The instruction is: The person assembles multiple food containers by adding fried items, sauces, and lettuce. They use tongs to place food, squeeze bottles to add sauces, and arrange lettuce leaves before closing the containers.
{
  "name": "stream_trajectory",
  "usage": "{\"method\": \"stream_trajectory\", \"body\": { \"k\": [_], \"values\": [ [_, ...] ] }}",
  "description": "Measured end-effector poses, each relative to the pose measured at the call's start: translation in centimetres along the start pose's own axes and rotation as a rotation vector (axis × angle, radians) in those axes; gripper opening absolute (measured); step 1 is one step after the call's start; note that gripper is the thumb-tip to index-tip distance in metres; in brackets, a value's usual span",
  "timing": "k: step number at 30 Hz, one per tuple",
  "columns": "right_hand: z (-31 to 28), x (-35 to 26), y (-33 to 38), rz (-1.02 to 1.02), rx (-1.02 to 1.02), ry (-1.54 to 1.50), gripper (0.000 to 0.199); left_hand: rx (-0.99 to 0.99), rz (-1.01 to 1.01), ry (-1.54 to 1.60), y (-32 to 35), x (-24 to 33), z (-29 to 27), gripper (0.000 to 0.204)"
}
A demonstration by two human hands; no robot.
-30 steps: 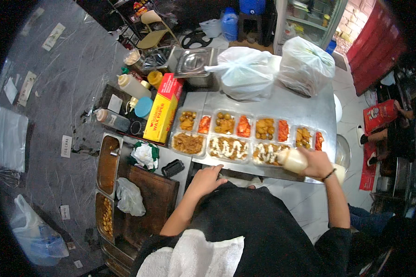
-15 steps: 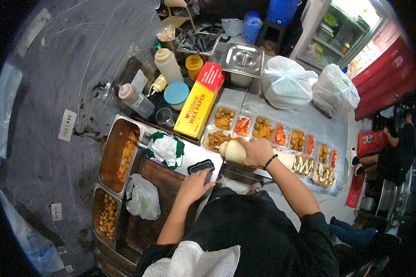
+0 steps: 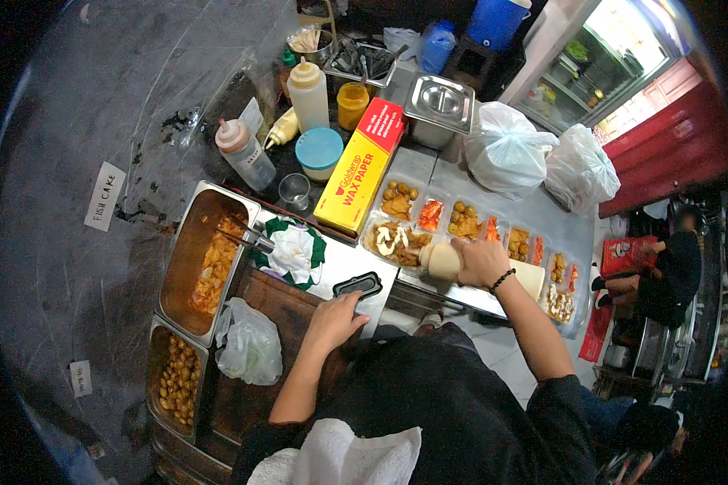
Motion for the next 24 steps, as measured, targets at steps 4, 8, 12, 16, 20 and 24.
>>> {"method": "stream_trajectory", "body": {
  "k": [4,8,12,16,20,24],
  "values": [
    [0.2,1.0,1.5,0.030,-0.022,-0.020,0.046,-0.081,0.001,0.016,-1.3,0.5,0.2,0.057],
    [0.0,1.4,3.0,0.055,-0.013,-0.022,0.050,-0.131,0.022,-0.005,-1.9,1.0,-0.4,0.058],
    [0.4,2.5,3.5,0.119,-0.015,-0.071,0.052,-0.154,0.028,-0.023,-2.2,1.0,-0.1,0.057],
    [0.8,2.6,4.2,0.097,-0.072,-0.088,0.059,-0.019,0.108,-0.015,-2.0,0.9,0.2,0.051],
    [-0.5,2.5,4.7,0.015,0.004,-0.569,0.090,-0.014,0.055,0.037,-2.0,0.9,0.2,0.054],
    [-5.7,0.2,0.9,-0.174,0.257,-0.999,0.096,0.203,0.055,0.079,-0.2,0.8,-0.5,0.050]
  ]
}}
Point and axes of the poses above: each hand's wrist, its own y-axis away from the middle knuckle, its own z-axis out of the palm, x = y × z, the point moved 5 cm from there along -y, towards the middle knuckle, and after that the axes turned 1 degree about -y, right-handed, at the moved point
